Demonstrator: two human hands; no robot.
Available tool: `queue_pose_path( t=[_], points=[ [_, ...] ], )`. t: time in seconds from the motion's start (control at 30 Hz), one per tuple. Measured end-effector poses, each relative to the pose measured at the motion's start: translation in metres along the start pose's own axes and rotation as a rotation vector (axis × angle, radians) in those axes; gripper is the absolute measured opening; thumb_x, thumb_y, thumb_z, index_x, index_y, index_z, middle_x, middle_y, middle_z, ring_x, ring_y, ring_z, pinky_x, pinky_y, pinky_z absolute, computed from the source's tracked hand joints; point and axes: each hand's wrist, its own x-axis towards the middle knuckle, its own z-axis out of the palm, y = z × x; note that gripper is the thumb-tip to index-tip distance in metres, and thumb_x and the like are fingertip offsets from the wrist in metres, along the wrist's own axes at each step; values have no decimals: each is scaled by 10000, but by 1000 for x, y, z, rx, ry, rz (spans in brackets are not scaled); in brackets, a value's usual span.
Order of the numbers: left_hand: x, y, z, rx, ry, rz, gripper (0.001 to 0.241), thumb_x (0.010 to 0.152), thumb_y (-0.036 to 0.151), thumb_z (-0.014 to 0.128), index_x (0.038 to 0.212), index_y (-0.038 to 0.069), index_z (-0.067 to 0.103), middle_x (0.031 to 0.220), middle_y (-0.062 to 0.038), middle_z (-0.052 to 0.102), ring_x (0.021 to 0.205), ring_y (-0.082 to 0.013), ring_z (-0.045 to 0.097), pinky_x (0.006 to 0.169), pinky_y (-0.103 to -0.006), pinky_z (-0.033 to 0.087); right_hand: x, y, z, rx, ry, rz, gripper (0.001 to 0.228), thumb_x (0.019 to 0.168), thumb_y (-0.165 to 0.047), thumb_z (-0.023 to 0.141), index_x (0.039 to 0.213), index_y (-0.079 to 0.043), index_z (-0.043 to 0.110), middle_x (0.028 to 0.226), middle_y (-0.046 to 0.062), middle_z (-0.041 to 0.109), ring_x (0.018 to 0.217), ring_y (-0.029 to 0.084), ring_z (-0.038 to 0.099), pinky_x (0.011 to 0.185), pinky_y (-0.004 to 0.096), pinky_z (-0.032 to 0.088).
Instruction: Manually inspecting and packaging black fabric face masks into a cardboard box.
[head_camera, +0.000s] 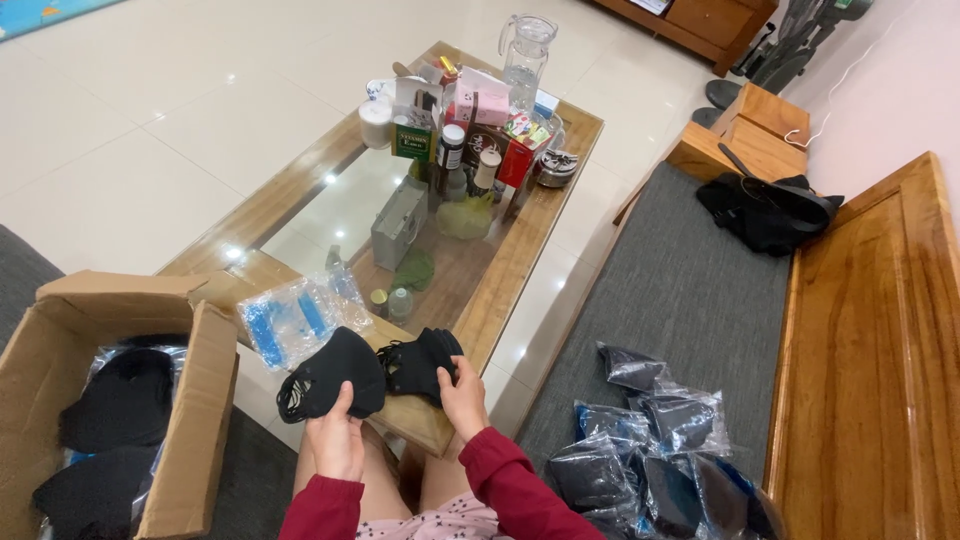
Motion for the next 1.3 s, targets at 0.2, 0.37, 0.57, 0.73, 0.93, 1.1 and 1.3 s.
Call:
queue_pose_path(
  t=[0.2, 0.37, 0.57, 0.73, 0.93, 1.1, 1.3],
  points=[
    [-2, -3, 1, 43, -23, -6, 272, 975, -12, 624, 1246, -29, 623, 1202, -137, 678, 988, -209, 669, 858, -307, 562, 2, 8, 6, -126, 64, -206, 408, 927, -225, 640, 1302, -72, 593, 1066, 110, 651, 920, 262, 657, 818, 389, 542],
    [-9, 1, 6, 19, -54, -13, 292, 972, -17, 617, 1264, -33, 616, 1221, -131, 660, 1016, -205, 647, 871, -303, 544, -2, 5, 4, -131, 58, -203, 423, 940, -230, 624, 1333, -83, 570, 1138, 113, 604, 1013, 298, 662, 870, 412, 542],
    [-9, -2, 8, 46, -45, -21, 327, 966, -15, 617, 1292, -42, 600, 1257, -146, 652, 1056, -226, 644, 910, -324, 540, -2, 4, 4, -139, 68, -219, 426, 937, -219, 629, 1335, -79, 570, 1112, 114, 565, 957, 318, 662, 840, 424, 546],
    [-9, -4, 10, 48, -24, -35, 336, 959, -8, 629, 1290, -57, 602, 1261, -151, 653, 1071, -228, 646, 926, -320, 537, -6, -4, -1, -155, 23, -195, 487, 947, -195, 621, 1413, -120, 504, 1166, 133, 509, 924, 331, 661, 838, 428, 555],
    [-8, -7, 8, 28, -41, -27, 297, 962, -28, 625, 1254, -79, 622, 1234, -153, 677, 1036, -223, 666, 906, -305, 550, -5, -1, -1, -130, 69, -276, 350, 934, -166, 642, 1277, -98, 620, 1094, 108, 527, 894, 292, 645, 817, 395, 559],
    [-4, -12, 6, 43, -48, -41, 338, 955, -8, 636, 1289, -50, 602, 1242, -153, 660, 1051, -239, 653, 903, -339, 545, -3, 1, 0, -127, 54, -261, 360, 930, -188, 641, 1280, -103, 620, 1095, 94, 540, 918, 289, 650, 836, 388, 552],
    [-6, -13, 8, 59, -60, -31, 290, 967, -16, 631, 1255, -42, 624, 1207, -143, 673, 1015, -219, 661, 883, -320, 552, -4, -3, -4, -139, 7, -209, 369, 948, -205, 625, 1302, -103, 606, 1117, 93, 541, 946, 286, 654, 852, 388, 554]
  ],
)
